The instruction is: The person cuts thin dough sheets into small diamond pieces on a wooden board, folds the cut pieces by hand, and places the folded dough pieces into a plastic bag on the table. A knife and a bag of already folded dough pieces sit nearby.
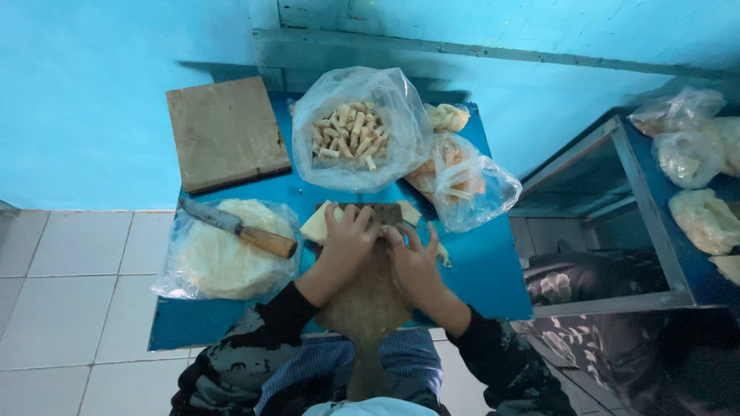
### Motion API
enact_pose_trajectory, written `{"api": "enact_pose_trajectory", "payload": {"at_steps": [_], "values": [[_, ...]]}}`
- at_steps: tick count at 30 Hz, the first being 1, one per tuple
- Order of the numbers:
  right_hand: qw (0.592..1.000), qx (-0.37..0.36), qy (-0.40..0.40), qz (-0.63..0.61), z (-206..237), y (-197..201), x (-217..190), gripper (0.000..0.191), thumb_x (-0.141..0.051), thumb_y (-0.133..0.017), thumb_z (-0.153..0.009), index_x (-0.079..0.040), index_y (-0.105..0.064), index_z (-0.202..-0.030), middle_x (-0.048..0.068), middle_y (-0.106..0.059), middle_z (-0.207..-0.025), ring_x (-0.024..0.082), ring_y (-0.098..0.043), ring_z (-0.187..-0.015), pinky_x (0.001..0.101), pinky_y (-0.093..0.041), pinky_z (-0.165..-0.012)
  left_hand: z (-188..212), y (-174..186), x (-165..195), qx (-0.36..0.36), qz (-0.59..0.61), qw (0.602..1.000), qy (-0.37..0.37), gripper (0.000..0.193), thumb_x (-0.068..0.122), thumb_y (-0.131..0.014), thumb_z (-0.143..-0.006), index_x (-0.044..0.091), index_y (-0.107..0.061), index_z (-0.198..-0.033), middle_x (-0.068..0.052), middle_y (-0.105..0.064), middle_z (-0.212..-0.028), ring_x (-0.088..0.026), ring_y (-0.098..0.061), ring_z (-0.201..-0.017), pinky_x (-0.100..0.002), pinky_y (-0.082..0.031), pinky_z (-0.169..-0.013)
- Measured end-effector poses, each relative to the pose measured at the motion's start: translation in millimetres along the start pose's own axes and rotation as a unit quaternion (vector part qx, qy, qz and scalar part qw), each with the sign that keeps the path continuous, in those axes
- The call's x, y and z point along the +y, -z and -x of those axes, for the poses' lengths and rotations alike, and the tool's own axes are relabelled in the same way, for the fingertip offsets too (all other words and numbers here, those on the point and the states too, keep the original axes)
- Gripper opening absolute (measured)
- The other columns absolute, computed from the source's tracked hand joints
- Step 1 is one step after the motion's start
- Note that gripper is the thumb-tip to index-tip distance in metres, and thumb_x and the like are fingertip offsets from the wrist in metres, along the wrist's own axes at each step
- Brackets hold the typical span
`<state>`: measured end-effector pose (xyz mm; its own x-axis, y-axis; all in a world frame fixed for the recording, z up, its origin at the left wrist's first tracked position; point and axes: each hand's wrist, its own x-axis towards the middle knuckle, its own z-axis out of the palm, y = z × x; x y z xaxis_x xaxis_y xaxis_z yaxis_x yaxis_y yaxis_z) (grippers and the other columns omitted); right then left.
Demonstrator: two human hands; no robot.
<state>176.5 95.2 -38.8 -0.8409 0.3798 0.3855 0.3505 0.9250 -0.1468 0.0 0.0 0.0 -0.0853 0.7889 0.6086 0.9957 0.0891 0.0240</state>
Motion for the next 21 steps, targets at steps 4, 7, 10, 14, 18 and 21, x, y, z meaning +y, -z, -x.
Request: {"api": "enact_pose_trajectory", "payload": {"at_steps": [4,7,10,14,18,21], "values": [[0.998,0.008,0.025,0.059,-35.8,32.3,-13.0,0.056,-0.012,-0.059,-0.095,-0.004,-0.041,-0.148,0.012,-0.052,-0.146,0.034,-0.046,-0.141,0.0802,-0.018,-0.109,-10.1,30.1,-3.3,0.059,0.063,0.995,0.043,0.031,0.016,-0.069,-0.083,0.013,-0.071,-0.113,-0.004,-0.059,-0.112,-0.025,-0.057,-0.105,-0.057,-0.034,-0.104],[0.996,0.02,0.04,0.079,-57.0,41.8,-16.5,0.059,-0.013,-0.059,-0.093,-0.001,-0.041,-0.148,0.015,-0.056,-0.143,0.038,-0.048,-0.134,0.0785,-0.021,-0.104,-14.4,48.6,-7.7,0.091,0.087,0.99,0.064,0.03,0.014,-0.069,-0.084,0.014,-0.07,-0.114,-0.003,-0.059,-0.111,-0.024,-0.056,-0.104,-0.056,-0.034,-0.104],[0.998,0.041,0.039,0.027,-67.6,43.3,-14.0,0.062,-0.013,-0.06,-0.093,-0.001,-0.041,-0.151,0.018,-0.06,-0.133,0.038,-0.054,-0.127,0.0694,-0.029,-0.107,-15.7,62.5,-12.3,0.107,0.088,0.988,0.074,0.032,0.014,-0.071,-0.083,0.014,-0.07,-0.115,-0.004,-0.058,-0.11,-0.025,-0.057,-0.104,-0.057,-0.033,-0.103],[0.996,0.042,0.056,-0.056,-70.7,42.4,-6.2,0.062,-0.007,-0.061,-0.094,-0.003,-0.042,-0.153,0.017,-0.065,-0.116,0.037,-0.06,-0.115,0.0536,-0.041,-0.107,-16.8,70.3,-16.6,0.134,0.109,0.98,0.096,0.033,0.013,-0.072,-0.081,0.015,-0.07,-0.114,-0.003,-0.06,-0.111,-0.024,-0.058,-0.103,-0.056,-0.034,-0.103],[0.99,0.093,0.1,-0.041,-72.1,40.9,-2.8,0.06,-0.002,-0.067,-0.091,-0.004,-0.049,-0.148,0.02,-0.067,-0.106,0.039,-0.063,-0.102,0.0492,-0.05,-0.09,-9.6,70.8,-18.9,0.163,0.142,0.971,0.101,0.029,0.011,-0.072,-0.086,0.014,-0.07,-0.114,-0.004,-0.061,-0.109,-0.025,-0.06,-0.1,-0.051,-0.039,-0.098],[0.972,0.184,0.112,-0.091,-71.2,57.0,5.2,0.044,0.002,-0.068,-0.093,-0.005,-0.052,-0.133,0.02,-0.066,-0.106,0.038,-0.065,-0.098,0.0453,-0.056,-0.087,4.2,74.0,-4.8,0.178,0.227,0.954,0.087,0.029,0.011,-0.073,-0.083,0.012,-0.073,-0.112,-0.007,-0.063,-0.102,-0.027,-0.06,-0.093,-0.048,-0.042,-0.086]]}}
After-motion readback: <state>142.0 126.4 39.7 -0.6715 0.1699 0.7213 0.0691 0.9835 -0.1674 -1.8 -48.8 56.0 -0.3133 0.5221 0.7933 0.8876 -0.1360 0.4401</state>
